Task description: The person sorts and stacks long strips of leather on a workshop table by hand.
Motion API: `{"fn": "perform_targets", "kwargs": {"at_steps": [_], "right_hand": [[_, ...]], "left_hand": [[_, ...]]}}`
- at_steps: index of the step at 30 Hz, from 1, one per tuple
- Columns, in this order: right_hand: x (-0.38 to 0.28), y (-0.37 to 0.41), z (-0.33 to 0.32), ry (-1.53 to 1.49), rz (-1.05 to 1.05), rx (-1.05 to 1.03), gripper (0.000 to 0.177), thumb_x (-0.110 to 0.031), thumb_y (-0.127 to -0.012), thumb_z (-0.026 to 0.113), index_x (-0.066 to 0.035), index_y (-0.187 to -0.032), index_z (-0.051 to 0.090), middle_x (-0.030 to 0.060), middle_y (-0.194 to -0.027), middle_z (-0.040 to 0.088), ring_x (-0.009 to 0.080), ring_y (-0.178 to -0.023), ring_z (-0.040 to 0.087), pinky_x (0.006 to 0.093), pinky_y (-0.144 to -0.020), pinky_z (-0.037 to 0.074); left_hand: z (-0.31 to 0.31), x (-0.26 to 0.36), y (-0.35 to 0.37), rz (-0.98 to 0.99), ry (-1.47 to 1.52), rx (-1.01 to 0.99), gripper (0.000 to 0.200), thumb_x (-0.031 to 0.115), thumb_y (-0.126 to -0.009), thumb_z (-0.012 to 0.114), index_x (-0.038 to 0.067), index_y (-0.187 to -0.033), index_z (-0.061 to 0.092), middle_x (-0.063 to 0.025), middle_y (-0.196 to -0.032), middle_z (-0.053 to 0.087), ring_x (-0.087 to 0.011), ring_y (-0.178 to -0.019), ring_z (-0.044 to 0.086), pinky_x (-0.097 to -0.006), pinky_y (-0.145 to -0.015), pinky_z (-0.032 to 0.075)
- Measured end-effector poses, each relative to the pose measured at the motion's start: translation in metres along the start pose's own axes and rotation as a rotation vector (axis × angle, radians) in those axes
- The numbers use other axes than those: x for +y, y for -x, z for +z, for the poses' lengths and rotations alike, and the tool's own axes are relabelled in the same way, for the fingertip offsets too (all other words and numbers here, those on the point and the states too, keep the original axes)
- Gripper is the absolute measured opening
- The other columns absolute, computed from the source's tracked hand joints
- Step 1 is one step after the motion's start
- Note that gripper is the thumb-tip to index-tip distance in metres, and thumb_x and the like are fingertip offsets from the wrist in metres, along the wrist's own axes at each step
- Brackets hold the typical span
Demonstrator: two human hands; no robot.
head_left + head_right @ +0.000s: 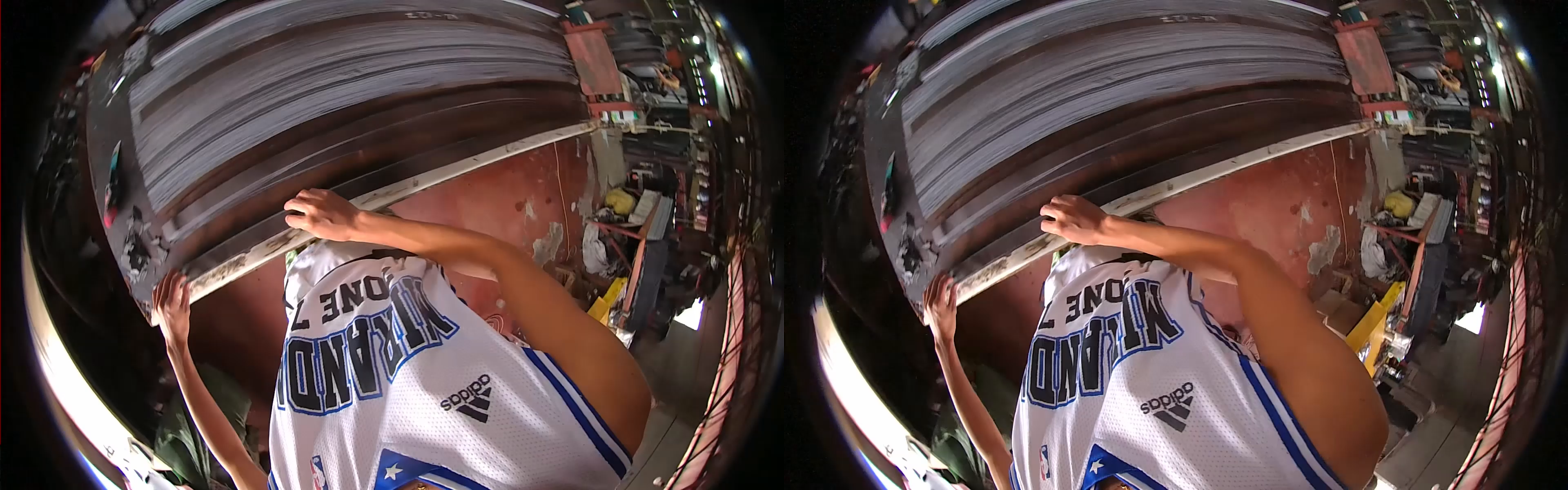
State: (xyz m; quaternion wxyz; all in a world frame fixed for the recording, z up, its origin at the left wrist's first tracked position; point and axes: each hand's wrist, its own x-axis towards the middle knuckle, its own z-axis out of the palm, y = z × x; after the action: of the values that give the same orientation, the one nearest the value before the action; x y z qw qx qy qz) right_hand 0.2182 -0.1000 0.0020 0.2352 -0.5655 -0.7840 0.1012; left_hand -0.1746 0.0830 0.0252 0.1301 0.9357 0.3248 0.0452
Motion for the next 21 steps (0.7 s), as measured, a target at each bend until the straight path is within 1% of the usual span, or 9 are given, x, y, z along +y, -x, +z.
{"fn": "perform_targets", "kwargs": {"at_steps": [4, 11, 13, 15, 17, 18, 19, 20, 21], "right_hand": [[0.008, 0.02, -0.018, 0.031, 0.046, -0.078, 0.016, -0.012, -0.082, 0.061, -0.006, -0.096, 0.067, 0.0123, -0.114, 0.065, 0.027, -0.103, 0.063, 0.039, -0.085, 0.056], [0.022, 0.048, -0.024, 0.068, 0.025, 0.07, 0.009, -0.016, -0.079, 0.061, -0.009, -0.085, 0.064, 0.0059, -0.101, 0.06, 0.0231, -0.094, 0.06, 0.0361, -0.073, 0.055], [0.02, 0.055, -0.025, 0.073, 0.062, 0.005, 0.012, -0.016, -0.083, 0.059, -0.009, -0.091, 0.065, 0.0065, -0.108, 0.062, 0.0233, -0.094, 0.061, 0.0349, -0.073, 0.056], [0.022, 0.057, -0.029, 0.063, 0.108, -0.17, 0.013, -0.017, -0.086, 0.058, -0.008, -0.092, 0.065, 0.0084, -0.111, 0.062, 0.025, -0.098, 0.061, 0.0366, -0.076, 0.056], [0.027, 0.064, -0.025, 0.054, 0.086, -0.051, 0.013, -0.017, -0.087, 0.058, -0.007, -0.092, 0.065, 0.0108, -0.116, 0.062, 0.0272, -0.103, 0.06, 0.0389, -0.082, 0.055], [0.033, 0.07, -0.035, 0.04, 0.104, -0.097, 0.014, -0.018, -0.087, 0.058, -0.006, -0.093, 0.064, 0.0127, -0.118, 0.061, 0.0288, -0.106, 0.06, 0.0407, -0.087, 0.053], [0.04, 0.078, -0.041, 0.061, 0.074, 0.061, 0.01, -0.016, -0.081, 0.062, -0.006, -0.081, 0.063, 0.009, -0.104, 0.061, 0.0275, -0.096, 0.06, 0.0409, -0.079, 0.053], [0.049, 0.089, -0.046, 0.051, 0.078, 0.047, 0.009, -0.016, -0.08, 0.063, -0.006, -0.081, 0.062, 0.0089, -0.104, 0.061, 0.0276, -0.097, 0.06, 0.0414, -0.08, 0.053], [0.059, 0.101, -0.055, 0.04, 0.081, 0.031, 0.009, -0.015, -0.079, 0.064, -0.006, -0.081, 0.061, 0.0087, -0.104, 0.061, 0.0278, -0.097, 0.06, 0.0419, -0.081, 0.053]], "left_hand": [[-0.009, -0.029, 0.014, -0.045, -0.022, -0.07, 0.018, 0.015, -0.092, 0.064, 0.005, -0.108, 0.064, -0.0135, -0.123, 0.064, -0.0339, -0.114, 0.06, -0.0443, -0.099, 0.045], [-0.019, -0.106, 0.063, -0.181, -0.162, -0.187, 0.027, 0.015, -0.095, 0.061, 0.003, -0.119, 0.064, -0.0163, -0.13, 0.062, -0.0346, -0.122, 0.056, -0.045, -0.104, 0.042], [-0.019, -0.134, 0.081, -0.254, -0.21, -0.28, 0.035, 0.012, -0.094, 0.061, 0.003, -0.128, 0.06, -0.0178, -0.134, 0.059, -0.0337, -0.126, 0.054, -0.0458, -0.109, 0.039], [-0.017, -0.169, 0.096, -0.305, -0.263, -0.322, 0.041, 0.018, -0.097, 0.058, 0.003, -0.134, 0.056, -0.0182, -0.138, 0.056, -0.0354, -0.128, 0.051, -0.0442, -0.107, 0.04], [-0.039, -0.157, 0.099, -0.403, -0.177, -0.203, 0.049, 0.048, -0.1, 0.048, 0.01, -0.123, 0.068, -0.017, -0.122, 0.067, -0.0375, -0.11, 0.064, -0.046, -0.095, 0.05], [-0.043, -0.159, 0.1, -0.382, -0.166, -0.196, 0.046, 0.044, -0.1, 0.05, 0.009, -0.124, 0.067, -0.016, -0.124, 0.066, -0.036, -0.113, 0.063, -0.045, -0.097, 0.049], [-0.046, -0.157, 0.098, -0.364, -0.155, -0.192, 0.044, 0.04, -0.1, 0.051, 0.008, -0.125, 0.066, -0.0151, -0.126, 0.066, -0.0345, -0.116, 0.062, -0.044, -0.099, 0.048], [-0.054, -0.138, 0.089, -0.534, -0.078, -0.235, 0.036, 0.029, -0.1, 0.053, 0.009, -0.129, 0.064, -0.013, -0.129, 0.065, -0.0325, -0.116, 0.062, -0.044, -0.1, 0.049], [-0.053, -0.137, 0.087, -0.528, -0.078, -0.229, 0.036, 0.029, -0.1, 0.053, 0.009, -0.129, 0.064, -0.013, -0.129, 0.065, -0.0325, -0.116, 0.062, -0.044, -0.1, 0.049]]}}
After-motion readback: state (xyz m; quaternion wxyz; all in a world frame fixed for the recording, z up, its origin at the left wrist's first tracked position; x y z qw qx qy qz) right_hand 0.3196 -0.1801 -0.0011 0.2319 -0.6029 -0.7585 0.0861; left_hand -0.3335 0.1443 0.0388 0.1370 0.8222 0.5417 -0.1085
